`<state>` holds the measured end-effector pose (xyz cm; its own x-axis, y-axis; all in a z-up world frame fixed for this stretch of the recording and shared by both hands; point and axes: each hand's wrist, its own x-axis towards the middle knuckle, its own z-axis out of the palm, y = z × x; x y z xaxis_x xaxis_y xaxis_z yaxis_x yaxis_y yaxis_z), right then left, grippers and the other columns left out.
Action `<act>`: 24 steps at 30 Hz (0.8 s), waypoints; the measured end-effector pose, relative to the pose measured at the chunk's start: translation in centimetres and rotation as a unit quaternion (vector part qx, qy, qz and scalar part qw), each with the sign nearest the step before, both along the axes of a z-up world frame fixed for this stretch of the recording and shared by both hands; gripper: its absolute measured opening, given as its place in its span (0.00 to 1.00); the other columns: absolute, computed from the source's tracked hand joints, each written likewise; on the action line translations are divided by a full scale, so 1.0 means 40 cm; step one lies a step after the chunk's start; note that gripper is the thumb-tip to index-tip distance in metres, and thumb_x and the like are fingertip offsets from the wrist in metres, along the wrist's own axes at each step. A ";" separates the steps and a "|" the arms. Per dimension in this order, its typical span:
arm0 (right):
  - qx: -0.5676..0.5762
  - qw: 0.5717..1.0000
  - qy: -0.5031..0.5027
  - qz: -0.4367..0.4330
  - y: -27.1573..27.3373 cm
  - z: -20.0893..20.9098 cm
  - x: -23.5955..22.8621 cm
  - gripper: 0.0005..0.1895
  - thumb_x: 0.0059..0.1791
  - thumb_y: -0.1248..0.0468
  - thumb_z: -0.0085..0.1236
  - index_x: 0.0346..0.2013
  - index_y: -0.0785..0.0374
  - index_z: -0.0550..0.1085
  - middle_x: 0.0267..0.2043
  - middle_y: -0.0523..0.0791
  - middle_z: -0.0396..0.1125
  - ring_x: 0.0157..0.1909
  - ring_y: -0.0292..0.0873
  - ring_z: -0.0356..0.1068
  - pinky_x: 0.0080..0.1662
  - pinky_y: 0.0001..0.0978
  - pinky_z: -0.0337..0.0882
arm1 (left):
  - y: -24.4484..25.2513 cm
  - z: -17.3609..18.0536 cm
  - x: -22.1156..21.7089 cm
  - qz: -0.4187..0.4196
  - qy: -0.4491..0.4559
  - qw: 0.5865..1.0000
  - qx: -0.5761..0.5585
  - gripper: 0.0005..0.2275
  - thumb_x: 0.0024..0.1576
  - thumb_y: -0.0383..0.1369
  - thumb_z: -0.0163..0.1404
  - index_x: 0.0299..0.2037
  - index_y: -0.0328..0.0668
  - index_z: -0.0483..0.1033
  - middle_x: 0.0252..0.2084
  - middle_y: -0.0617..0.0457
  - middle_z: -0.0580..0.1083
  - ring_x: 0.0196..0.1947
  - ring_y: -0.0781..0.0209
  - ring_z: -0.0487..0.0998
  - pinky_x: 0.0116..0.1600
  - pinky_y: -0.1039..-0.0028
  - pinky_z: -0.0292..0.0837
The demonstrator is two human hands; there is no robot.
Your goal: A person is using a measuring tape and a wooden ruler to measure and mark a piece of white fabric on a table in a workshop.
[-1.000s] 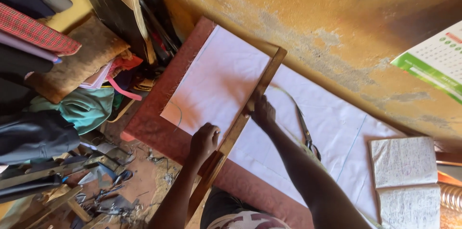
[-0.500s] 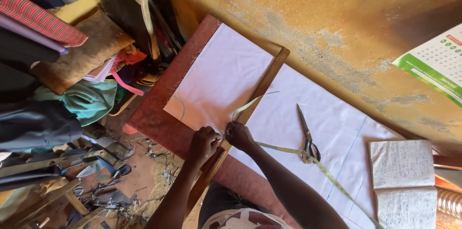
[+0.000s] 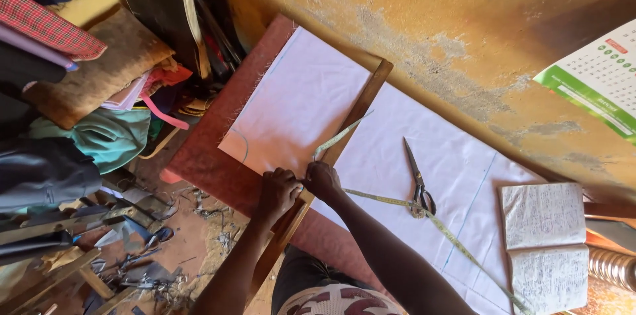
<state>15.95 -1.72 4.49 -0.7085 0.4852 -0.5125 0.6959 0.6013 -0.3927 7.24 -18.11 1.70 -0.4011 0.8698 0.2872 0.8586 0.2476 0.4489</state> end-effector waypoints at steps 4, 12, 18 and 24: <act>0.008 1.000 0.007 0.000 -0.008 0.005 0.006 0.07 0.46 0.53 0.65 0.29 0.49 0.75 0.38 0.44 0.72 0.46 0.57 0.79 0.49 0.52 0.79 | -0.002 0.048 -0.004 -0.028 0.010 0.999 -0.028 0.03 0.48 0.37 0.63 0.28 0.59 0.81 0.32 0.63 0.70 0.39 0.57 0.72 0.43 0.62 0.67; 0.006 0.998 0.062 -0.004 -0.015 0.031 0.040 0.08 0.48 0.56 0.63 0.32 0.51 0.71 0.39 0.45 0.69 0.45 0.59 0.78 0.47 0.56 0.77 | -0.045 0.047 -0.013 -0.081 0.015 0.993 -0.088 0.03 0.51 0.32 0.59 0.29 0.58 0.82 0.32 0.63 0.71 0.40 0.58 0.73 0.46 0.61 0.67; -0.035 0.969 0.240 -0.037 -0.040 -0.003 0.121 0.13 0.44 0.68 0.57 0.40 0.50 0.70 0.38 0.45 0.65 0.38 0.61 0.78 0.39 0.57 0.78 | -0.023 0.081 -0.017 -0.071 -0.007 0.996 -0.044 0.04 0.51 0.33 0.62 0.34 0.58 0.83 0.33 0.61 0.70 0.39 0.57 0.72 0.44 0.61 0.68; -0.006 0.953 0.293 -0.071 -0.050 -0.033 0.116 0.15 0.45 0.68 0.56 0.45 0.55 0.68 0.41 0.53 0.64 0.38 0.74 0.74 0.37 0.68 0.76 | 0.033 0.069 -0.026 -0.077 -0.013 0.996 -0.029 0.04 0.51 0.33 0.61 0.33 0.59 0.81 0.32 0.63 0.67 0.39 0.58 0.71 0.44 0.62 0.67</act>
<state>20.61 -3.74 3.17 -0.8024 0.5942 -0.0554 0.4292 0.5100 -0.7455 6.21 -16.80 4.44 -0.2671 0.9368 0.2261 0.8771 0.1391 0.4597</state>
